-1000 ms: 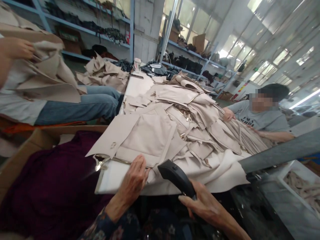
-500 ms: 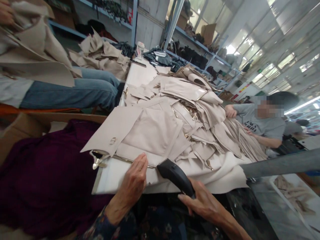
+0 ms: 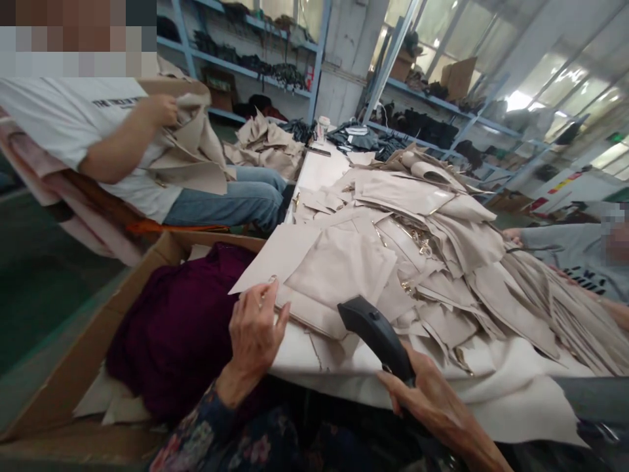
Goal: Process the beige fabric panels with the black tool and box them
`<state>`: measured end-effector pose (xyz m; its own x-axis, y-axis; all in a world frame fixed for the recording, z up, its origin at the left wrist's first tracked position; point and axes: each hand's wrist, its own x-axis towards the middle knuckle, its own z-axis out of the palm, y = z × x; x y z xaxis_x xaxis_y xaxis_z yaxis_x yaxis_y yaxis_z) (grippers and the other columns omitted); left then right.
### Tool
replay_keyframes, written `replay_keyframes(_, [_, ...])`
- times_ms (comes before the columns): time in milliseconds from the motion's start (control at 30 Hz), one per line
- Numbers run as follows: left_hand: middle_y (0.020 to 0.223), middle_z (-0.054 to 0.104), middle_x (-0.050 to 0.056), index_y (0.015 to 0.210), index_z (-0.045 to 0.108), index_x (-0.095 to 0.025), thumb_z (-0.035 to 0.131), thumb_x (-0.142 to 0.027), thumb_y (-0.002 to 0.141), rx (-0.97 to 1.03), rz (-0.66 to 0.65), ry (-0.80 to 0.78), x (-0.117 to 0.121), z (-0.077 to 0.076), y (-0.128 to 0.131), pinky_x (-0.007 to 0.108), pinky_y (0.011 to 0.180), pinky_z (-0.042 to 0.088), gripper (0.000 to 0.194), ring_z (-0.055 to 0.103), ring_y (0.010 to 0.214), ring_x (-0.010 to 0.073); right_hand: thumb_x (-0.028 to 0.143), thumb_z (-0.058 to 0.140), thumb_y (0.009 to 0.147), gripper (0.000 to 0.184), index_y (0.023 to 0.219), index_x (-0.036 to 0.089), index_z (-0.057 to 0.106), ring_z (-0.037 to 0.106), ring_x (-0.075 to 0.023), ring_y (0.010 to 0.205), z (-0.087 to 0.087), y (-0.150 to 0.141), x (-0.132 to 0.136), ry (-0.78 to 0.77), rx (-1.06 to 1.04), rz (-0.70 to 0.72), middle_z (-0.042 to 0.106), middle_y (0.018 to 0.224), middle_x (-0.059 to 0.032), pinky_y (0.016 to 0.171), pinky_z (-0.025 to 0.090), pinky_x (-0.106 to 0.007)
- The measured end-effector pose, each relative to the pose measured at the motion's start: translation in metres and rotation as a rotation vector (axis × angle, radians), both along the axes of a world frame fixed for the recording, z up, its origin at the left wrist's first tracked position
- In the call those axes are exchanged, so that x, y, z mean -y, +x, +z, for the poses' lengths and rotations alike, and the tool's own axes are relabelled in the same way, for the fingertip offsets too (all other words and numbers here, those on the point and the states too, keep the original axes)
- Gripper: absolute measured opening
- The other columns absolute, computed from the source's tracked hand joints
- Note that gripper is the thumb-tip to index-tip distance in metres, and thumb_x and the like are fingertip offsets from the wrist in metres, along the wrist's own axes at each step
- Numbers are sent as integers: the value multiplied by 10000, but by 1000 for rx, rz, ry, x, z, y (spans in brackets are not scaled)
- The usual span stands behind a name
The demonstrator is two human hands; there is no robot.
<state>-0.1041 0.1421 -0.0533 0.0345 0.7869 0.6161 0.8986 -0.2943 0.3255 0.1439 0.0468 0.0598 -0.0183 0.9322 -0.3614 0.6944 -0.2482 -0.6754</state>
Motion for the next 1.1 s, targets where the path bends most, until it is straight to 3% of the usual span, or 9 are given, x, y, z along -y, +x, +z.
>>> replay_keyframes(67, [983,621,149,1078,642,-121,552,-308,835,-32,99,-132,-13,2,-14,408,783,482,319,599,894,293,316,532,836,154,874,173,489,564,-130,486,2,-2,4,-9,-9,12,520,540,49,483,430,-210])
replay_keyframes(167, [869,645,102,920,690,-145,443,-251,875,79,-3,-229,-26,-1,-25,318,717,469,273,616,765,221,295,541,831,139,886,175,496,558,-117,485,2,-8,1,-10,-56,48,517,570,53,475,422,-198])
replay_keyframes(300, [828,698,70,858,716,-156,488,-292,828,478,-123,-304,-30,-4,-31,262,701,463,267,633,758,198,302,566,820,141,836,179,499,550,-107,463,-3,-23,-16,7,-109,130,525,566,51,443,409,-184])
replay_keyframes(433, [611,636,7,897,717,-115,595,-352,722,933,-136,-523,-29,-5,-35,225,472,391,319,537,513,137,310,577,811,161,849,173,500,571,-122,460,-13,-40,-37,-21,-174,204,540,552,43,403,398,-173])
replay_keyframes(667, [514,556,-39,841,717,-119,709,-276,580,1375,-208,-621,-27,2,-33,196,432,324,305,475,464,93,267,576,790,134,861,171,517,581,-125,475,-20,-67,-66,31,-250,297,552,570,37,404,417,-169])
replay_keyframes(933, [556,591,-19,887,704,-104,725,-242,577,1524,-235,-659,-27,1,-35,189,427,310,340,430,436,64,303,583,806,164,873,162,531,568,-118,466,-21,-65,-59,50,-243,280,565,570,31,414,415,-174])
replay_keyframes(1100, [613,618,5,796,706,-102,735,-236,572,1527,-329,-680,-27,3,-39,185,466,347,263,458,479,62,297,579,792,158,831,164,502,568,-122,441,-18,-83,-74,105,-255,260,551,536,35,400,420,-176])
